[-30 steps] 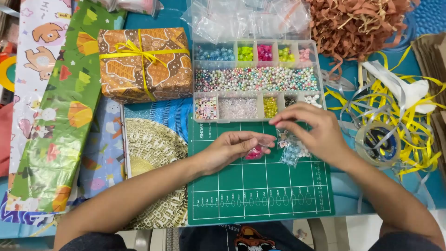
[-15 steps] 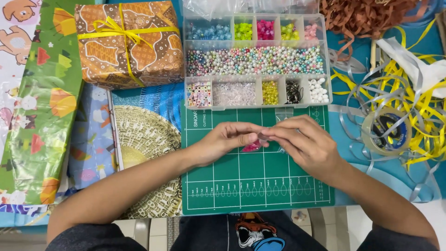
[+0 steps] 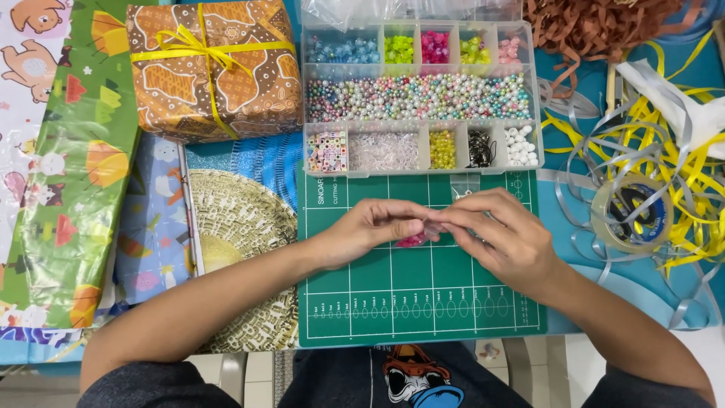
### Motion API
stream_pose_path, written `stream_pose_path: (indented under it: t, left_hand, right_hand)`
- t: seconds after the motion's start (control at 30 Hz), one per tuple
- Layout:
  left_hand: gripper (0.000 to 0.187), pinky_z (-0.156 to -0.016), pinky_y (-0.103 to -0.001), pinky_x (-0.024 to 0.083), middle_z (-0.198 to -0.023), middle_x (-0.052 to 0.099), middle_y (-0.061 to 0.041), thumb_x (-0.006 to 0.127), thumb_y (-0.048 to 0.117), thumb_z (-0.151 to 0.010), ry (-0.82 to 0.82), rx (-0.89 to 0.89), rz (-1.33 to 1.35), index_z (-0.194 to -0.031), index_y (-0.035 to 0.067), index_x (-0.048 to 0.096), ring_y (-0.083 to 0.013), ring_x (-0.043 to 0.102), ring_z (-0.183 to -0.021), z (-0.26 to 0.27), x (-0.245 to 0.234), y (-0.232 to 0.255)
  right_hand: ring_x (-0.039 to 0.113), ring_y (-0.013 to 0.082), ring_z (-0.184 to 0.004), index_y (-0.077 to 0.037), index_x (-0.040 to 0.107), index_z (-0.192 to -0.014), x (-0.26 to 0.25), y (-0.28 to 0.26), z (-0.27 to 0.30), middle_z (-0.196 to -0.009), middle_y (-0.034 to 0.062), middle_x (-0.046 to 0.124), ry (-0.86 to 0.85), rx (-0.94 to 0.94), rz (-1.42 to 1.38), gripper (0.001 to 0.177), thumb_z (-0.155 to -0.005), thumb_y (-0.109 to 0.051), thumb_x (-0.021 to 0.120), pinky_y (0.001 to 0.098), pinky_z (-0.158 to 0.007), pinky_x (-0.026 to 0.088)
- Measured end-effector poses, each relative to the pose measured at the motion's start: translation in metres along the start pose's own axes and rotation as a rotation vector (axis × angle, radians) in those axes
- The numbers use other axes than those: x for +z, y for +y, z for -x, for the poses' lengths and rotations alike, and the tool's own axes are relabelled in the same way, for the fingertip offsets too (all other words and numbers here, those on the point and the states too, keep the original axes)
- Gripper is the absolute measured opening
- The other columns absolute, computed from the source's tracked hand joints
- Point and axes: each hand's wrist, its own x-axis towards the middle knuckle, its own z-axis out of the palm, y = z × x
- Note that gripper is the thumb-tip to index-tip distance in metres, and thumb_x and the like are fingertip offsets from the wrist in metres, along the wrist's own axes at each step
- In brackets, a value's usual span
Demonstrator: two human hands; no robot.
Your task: Picking small colorful beads from a divided storage container and placing them into small clear plastic bags.
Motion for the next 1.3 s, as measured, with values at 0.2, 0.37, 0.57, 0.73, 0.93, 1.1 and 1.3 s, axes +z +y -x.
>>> stream_pose_path:
  t: [0.2,0.37,0.57,0.73,0.93,1.1,1.3]
  left_hand:
    - [0.032,-0.098,-0.034,0.056,-0.119,0.073,-0.017,0.065,0.016,-0.100,-0.003,-0.001,0.024,-0.128,0.000,0.066,-0.0239,0.070,-0.112,-0.001,-0.002,-0.004]
    - [0.032,-0.098,-0.033,0.056,-0.118,0.073,-0.017,0.065,0.015,-0.100,0.010,0.000,0.030,-0.128,-0.001,0.066,-0.0229,0.070,-0.111,-0.001,-0.001,-0.004]
    - [0.032,-0.097,-0.033,0.056,-0.119,0.072,-0.018,0.066,0.013,-0.099,0.022,-0.002,0.044,-0.128,-0.002,0.066,-0.0224,0.070,-0.111,0.000,-0.001,-0.006]
    - [0.032,-0.098,-0.033,0.056,-0.118,0.073,-0.017,0.066,0.013,-0.099,0.024,0.000,0.043,-0.128,-0.002,0.066,-0.0219,0.069,-0.111,0.000,0.000,-0.006]
    - [0.031,-0.097,-0.033,0.057,-0.118,0.073,-0.017,0.066,0.011,-0.099,0.015,0.000,0.034,-0.127,-0.001,0.067,-0.0217,0.070,-0.110,0.000,-0.003,-0.010]
    - [0.031,-0.096,-0.032,0.057,-0.116,0.073,-0.016,0.067,0.010,-0.099,0.019,-0.002,0.047,-0.126,-0.003,0.066,-0.0202,0.070,-0.110,0.000,-0.002,-0.009]
    - [0.030,-0.098,-0.033,0.057,-0.118,0.073,-0.016,0.066,0.010,-0.099,0.011,0.001,0.051,-0.126,-0.002,0.067,-0.0203,0.069,-0.112,0.000,-0.003,-0.009]
  right_hand:
    - [0.074,0.0267,-0.090,0.003,0.077,-0.104,0.000,0.000,0.000,-0.099,0.0113,0.075,0.013,-0.022,0.015,0.019,-0.087,0.010,0.073,0.0381,-0.077,0.063]
    - [0.074,0.0277,-0.091,0.004,0.077,-0.105,0.000,-0.003,-0.001,-0.101,0.0123,0.075,0.016,-0.037,0.020,0.020,-0.088,0.011,0.072,0.0385,-0.077,0.063]
    - [0.074,0.0279,-0.090,0.003,0.078,-0.106,0.001,-0.004,0.000,-0.100,0.0128,0.075,0.014,-0.046,0.022,0.021,-0.087,0.011,0.072,0.0387,-0.077,0.063]
    - [0.074,0.0274,-0.091,0.002,0.078,-0.107,-0.001,-0.002,0.000,-0.101,0.0122,0.075,-0.003,-0.042,0.033,0.023,-0.086,0.011,0.073,0.0385,-0.078,0.063]
    - [0.072,0.0318,-0.093,0.002,0.077,-0.110,-0.002,0.001,0.000,-0.103,0.0149,0.073,-0.051,-0.147,0.150,0.028,-0.085,0.015,0.072,0.0428,-0.079,0.063]
    - [0.072,0.0301,-0.094,0.002,0.077,-0.110,0.000,0.007,0.006,-0.103,0.0133,0.072,-0.055,-0.132,0.115,0.027,-0.086,0.013,0.071,0.0411,-0.079,0.063]
    - [0.072,0.0281,-0.093,0.001,0.078,-0.109,0.002,0.006,0.007,-0.103,0.0113,0.073,-0.027,-0.071,0.046,0.026,-0.089,0.014,0.067,0.0395,-0.079,0.064]
